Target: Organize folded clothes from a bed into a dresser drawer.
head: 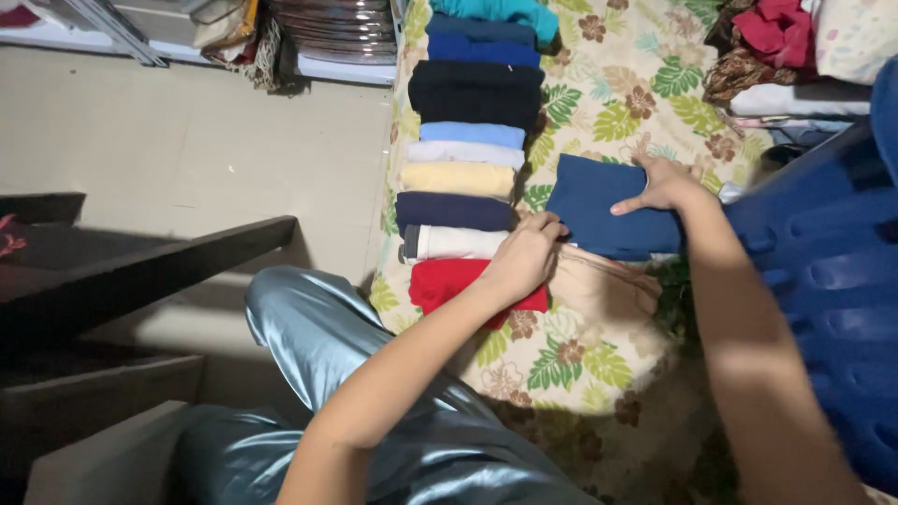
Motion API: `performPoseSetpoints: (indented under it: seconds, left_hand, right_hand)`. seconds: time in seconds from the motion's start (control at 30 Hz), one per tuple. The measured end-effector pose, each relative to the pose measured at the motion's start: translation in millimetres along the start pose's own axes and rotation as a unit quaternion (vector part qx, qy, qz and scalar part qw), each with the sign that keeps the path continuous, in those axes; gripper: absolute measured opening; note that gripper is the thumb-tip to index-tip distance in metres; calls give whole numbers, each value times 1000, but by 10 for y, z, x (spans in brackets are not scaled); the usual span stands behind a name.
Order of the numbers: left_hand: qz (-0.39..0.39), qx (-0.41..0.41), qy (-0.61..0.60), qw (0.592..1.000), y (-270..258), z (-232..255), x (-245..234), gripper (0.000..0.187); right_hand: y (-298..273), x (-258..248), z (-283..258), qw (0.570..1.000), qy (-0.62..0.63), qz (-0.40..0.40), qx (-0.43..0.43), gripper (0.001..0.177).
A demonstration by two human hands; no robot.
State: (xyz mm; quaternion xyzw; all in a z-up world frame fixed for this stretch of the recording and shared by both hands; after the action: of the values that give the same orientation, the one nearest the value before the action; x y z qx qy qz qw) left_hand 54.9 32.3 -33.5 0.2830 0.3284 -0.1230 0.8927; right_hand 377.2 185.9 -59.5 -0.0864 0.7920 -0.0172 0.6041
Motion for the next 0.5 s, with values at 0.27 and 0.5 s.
performPoseSetpoints:
  seconds: [0.27, 0.5]
  left_hand:
    - [139, -4, -44, 989, 243, -108, -541, 84]
    - [289, 53, 33, 955, 699, -123, -1478, 116]
  right_hand:
    - [-209, -729, -791, 999, -33, 32, -8, 67]
    - [-886, -1450, -2038, 904, 258, 190, -284, 18]
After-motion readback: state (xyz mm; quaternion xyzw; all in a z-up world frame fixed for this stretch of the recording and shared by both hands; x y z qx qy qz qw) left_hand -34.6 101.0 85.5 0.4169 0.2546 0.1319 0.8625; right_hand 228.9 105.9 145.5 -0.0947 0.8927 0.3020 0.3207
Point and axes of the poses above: each hand's wrist, its own y-axis towards the middle knuckle, its own x-axis out of the palm, z = x × y, the point moved 2 cm from there along y, towards the middle knuckle, and after that the axes turned 11 degrees about y, right-handed, at the moved point
